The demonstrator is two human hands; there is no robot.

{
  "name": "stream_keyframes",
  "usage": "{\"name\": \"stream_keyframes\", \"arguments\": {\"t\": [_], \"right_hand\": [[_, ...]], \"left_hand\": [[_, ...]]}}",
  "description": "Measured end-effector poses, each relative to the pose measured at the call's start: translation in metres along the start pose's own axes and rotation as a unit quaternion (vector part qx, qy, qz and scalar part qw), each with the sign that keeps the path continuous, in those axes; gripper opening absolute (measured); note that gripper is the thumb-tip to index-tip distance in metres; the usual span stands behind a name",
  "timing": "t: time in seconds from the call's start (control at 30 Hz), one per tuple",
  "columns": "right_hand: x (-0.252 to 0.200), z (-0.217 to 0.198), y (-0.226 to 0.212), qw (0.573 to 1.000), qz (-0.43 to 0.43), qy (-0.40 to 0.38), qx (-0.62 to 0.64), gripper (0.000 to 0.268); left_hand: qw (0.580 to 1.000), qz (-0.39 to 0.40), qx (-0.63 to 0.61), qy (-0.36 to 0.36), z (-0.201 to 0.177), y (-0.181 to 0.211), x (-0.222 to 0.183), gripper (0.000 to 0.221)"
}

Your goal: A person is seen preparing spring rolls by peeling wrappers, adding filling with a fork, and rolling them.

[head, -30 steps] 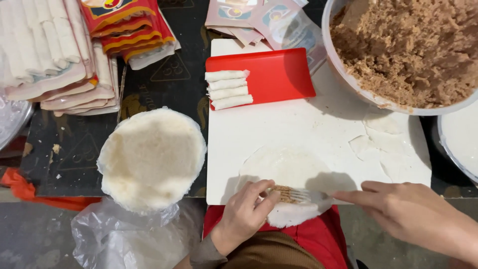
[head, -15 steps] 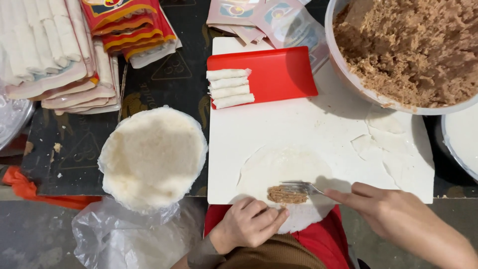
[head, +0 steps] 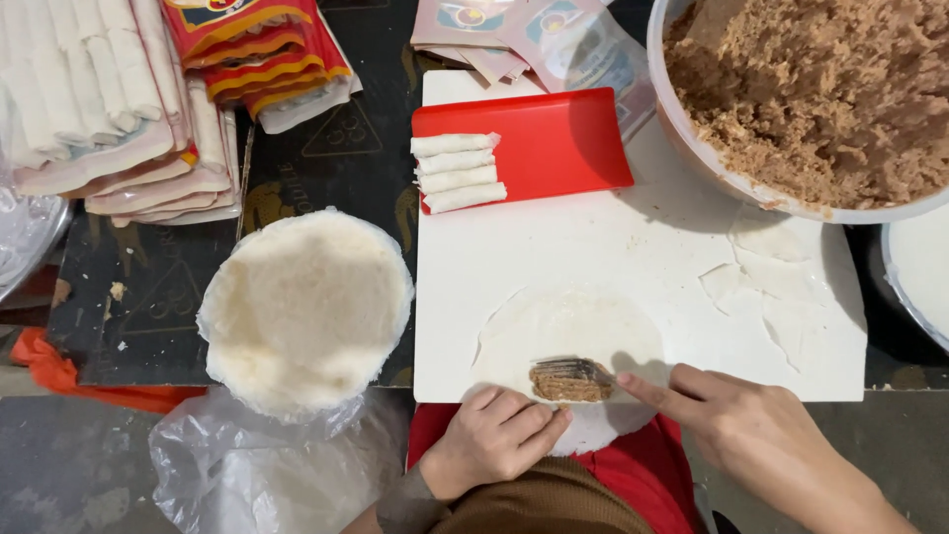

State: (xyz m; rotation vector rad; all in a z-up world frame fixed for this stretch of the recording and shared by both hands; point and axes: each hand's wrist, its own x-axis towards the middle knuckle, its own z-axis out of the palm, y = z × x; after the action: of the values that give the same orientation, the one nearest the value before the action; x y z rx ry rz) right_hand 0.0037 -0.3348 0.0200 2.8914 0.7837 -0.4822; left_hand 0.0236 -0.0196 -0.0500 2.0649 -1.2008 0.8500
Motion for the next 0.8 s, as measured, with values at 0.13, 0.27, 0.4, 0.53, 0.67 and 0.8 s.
{"name": "stream_keyframes", "arguments": {"t": [0.13, 0.27, 0.4, 0.53, 0.67, 0.8], "right_hand": [[-0.008, -0.001, 0.001, 0.989, -0.006, 0.129, -0.072, 0.087], [-0.030, 0.004, 0.024, 0.996, 0.070, -0.051, -0.026, 0.087], [-0.036, 0.022, 0.011, 0.985, 0.097, -0.129, -0.064, 0.103], [-0.038, 0.010, 0.000, 0.991, 0.057, 0.035, -0.115, 0.103], [-0.031, -0.004, 0.058, 0.970, 0.191, 0.085, -0.124, 0.055], [-0.028, -0.001, 0.137, 0.930, 0.217, 0.295, -0.008, 0.015]], "left_hand": [[1.000, 0.000, 0.004, 0.007, 0.000, 0.000, 0.003, 0.008], [1.000, -0.012, 0.001, 0.012, 0.000, 0.001, 0.002, 0.011], [0.999, -0.030, -0.016, 0.007, -0.001, 0.002, 0.005, 0.013], [0.998, -0.046, -0.032, -0.015, -0.005, 0.006, 0.010, 0.018], [0.988, -0.127, -0.065, -0.050, -0.007, 0.005, 0.027, 0.009], [0.980, -0.181, -0.011, -0.084, 0.003, -0.017, 0.058, 0.012]]}}
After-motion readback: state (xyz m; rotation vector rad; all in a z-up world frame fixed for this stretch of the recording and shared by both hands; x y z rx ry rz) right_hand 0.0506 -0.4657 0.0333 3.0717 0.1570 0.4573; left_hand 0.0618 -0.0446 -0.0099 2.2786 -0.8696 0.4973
